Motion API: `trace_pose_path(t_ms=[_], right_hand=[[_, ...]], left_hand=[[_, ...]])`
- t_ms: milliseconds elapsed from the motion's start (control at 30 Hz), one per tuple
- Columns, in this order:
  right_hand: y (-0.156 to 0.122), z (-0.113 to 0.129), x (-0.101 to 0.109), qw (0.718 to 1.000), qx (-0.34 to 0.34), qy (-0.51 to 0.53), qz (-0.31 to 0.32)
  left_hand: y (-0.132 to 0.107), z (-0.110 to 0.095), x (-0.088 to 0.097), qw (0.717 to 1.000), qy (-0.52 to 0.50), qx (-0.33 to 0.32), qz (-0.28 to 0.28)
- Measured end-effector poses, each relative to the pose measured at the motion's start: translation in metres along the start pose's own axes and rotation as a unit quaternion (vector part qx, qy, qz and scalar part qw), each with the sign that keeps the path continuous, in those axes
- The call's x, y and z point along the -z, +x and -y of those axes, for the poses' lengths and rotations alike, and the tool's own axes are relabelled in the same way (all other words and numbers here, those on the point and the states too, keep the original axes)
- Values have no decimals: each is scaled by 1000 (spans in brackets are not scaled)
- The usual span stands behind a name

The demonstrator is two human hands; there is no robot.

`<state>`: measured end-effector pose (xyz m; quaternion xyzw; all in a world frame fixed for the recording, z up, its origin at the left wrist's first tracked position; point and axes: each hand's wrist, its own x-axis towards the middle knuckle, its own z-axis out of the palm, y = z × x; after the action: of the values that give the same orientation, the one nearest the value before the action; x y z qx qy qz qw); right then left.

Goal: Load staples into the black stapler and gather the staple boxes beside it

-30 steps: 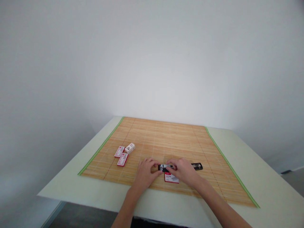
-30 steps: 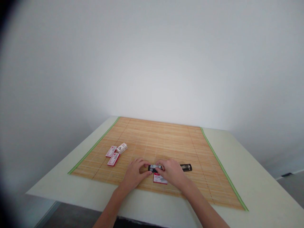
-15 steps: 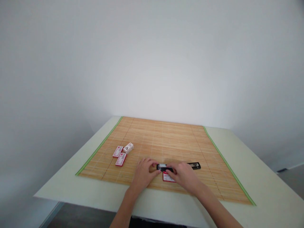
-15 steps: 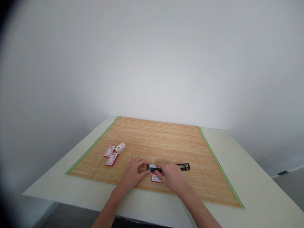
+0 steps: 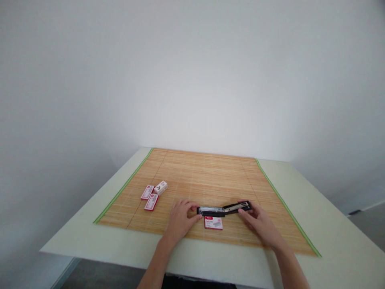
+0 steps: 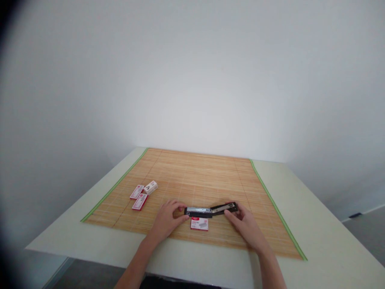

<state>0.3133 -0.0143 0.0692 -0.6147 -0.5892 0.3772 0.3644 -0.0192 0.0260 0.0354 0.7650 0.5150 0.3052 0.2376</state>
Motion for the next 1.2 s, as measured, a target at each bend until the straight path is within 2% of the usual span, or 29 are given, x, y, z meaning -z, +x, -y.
trace_pose_path(t_ms=[100,200,267,367,500,667,800,900,1000,1100,1200], right_hand=[[15,22,-27,998,63,11,4],[28,50,-48,988,117,-96,32],[34,64,-61,970,140,-189,61],[38,76,-78,941,161,-279,98],[38,77,-85,927,182,-317,88],[36,67,-71,943,182,-252,115],[34,44,-59,972,126,-197,20],[29,22,-57,984,50,-164,-49],[21,7,-63,992,25,-90,-86],[14,2,-70,996,11,-7,-84],[11,2,-72,997,-12,58,-52]], left_hand=[[0,-1,1,1000,1,-3,-4],[-1,-2,1,1000,3,2,0],[-1,-2,1,1000,3,4,3],[-1,-3,2,1000,-2,4,2],[-1,-3,2,1000,-3,5,3],[-1,-2,-1,1000,9,12,-3],[-5,-7,1,1000,17,-2,-16],[-9,-18,1,999,-1,-46,26],[-12,-32,-5,994,-10,-78,69],[-13,-41,-17,993,14,-87,74],[-13,-39,-25,997,50,-43,32]])
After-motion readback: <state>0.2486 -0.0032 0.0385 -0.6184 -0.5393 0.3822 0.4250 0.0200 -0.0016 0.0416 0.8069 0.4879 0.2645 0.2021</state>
